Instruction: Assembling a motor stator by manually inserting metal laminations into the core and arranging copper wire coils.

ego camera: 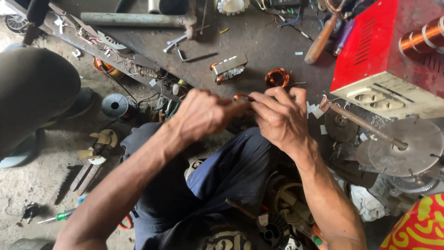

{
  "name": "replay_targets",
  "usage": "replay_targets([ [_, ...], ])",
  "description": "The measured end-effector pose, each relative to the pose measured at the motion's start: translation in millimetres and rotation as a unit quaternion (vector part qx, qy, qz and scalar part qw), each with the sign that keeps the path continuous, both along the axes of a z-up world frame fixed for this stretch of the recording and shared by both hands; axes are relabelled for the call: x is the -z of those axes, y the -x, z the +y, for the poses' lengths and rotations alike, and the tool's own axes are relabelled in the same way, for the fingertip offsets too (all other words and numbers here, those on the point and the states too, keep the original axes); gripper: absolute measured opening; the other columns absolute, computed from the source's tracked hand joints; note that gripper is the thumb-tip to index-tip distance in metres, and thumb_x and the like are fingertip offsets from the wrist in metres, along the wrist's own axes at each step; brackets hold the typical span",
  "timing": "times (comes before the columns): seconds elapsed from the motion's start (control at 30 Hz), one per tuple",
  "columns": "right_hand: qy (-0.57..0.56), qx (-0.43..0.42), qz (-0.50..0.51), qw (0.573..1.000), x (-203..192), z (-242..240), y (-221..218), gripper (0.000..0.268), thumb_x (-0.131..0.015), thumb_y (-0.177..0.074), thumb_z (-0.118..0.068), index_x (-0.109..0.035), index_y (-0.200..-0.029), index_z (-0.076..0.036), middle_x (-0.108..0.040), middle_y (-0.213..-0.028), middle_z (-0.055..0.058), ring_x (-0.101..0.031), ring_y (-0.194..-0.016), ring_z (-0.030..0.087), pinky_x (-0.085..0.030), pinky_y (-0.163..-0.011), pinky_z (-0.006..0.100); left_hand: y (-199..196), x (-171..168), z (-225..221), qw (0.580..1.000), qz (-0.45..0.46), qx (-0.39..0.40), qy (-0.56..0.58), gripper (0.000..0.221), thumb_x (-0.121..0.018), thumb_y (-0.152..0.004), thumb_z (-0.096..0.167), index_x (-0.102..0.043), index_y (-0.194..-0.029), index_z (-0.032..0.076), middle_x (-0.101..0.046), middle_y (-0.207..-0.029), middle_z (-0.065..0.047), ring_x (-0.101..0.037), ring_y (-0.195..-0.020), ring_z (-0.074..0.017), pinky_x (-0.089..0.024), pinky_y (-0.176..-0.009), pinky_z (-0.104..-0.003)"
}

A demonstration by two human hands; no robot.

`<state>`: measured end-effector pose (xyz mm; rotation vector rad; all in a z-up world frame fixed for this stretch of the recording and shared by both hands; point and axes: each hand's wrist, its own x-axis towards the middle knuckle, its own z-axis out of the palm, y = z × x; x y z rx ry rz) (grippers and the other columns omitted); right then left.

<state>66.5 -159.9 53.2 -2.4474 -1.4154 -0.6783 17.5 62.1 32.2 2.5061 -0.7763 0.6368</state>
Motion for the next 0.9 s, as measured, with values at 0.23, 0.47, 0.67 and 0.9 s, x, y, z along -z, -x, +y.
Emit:
replay_targets([
  [0.23, 0.005, 0.061, 0.008, 0.998, -1.1, -10.6, 9.8, 0.009, -0.072, -0.101, -0.030, -0.073, -0.102, -0.021, -0.076, -0.114, -0.004, -0.067, -0.105, 0.020, -0.040, -0.089, 0.041, 53.3, 21.8, -50.0, 0.836, 0.314, -0.032, 0.449, 0.025, -0.071, -0.092, 0.023, -0.074, -0.115, 0.015, -0.068, -0.061, -0.005, -0.069, -0.053, -0.0221, -0.054, -0.046, -0.033],
  [0.47, 0.014, 0.093, 0.021, 0.995, -2.6, -23.5, 15.5, 0.018, -0.072, -0.104, -0.032, -0.077, -0.098, -0.016, -0.078, -0.115, -0.001, -0.065, -0.107, 0.020, -0.034, -0.093, 0.044, 38.7, 33.0, -84.0, 0.480, 0.430, -0.011, 0.765, 0.056, -0.074, -0.084, 0.011, -0.060, -0.133, -0.009, -0.065, -0.059, -0.018, -0.064, -0.042, -0.0214, -0.046, -0.042, -0.026],
  [0.67, 0.008, 0.076, 0.024, 0.997, -2.5, -31.2, 17.0, 0.014, -0.075, -0.100, -0.032, -0.074, -0.098, -0.019, -0.076, -0.116, -0.005, -0.065, -0.109, 0.019, -0.032, -0.093, 0.043, 26.8, 40.9, -102.1, 0.375, 0.426, 0.056, 0.821, 0.052, -0.076, -0.084, 0.007, -0.060, -0.131, -0.006, -0.064, -0.065, -0.014, -0.066, -0.048, -0.0169, -0.052, -0.046, -0.025],
  [0.9, 0.003, 0.074, 0.043, 0.996, -7.3, -35.6, 21.2, 0.017, -0.072, -0.101, -0.034, -0.074, -0.096, -0.017, -0.076, -0.114, -0.003, -0.064, -0.110, 0.019, -0.033, -0.092, 0.043, 23.1, 42.3, -105.9, 0.350, 0.431, 0.088, 0.827, 0.041, -0.075, -0.086, 0.005, -0.064, -0.124, -0.003, -0.064, -0.070, -0.010, -0.066, -0.056, -0.0132, -0.054, -0.046, -0.022],
])
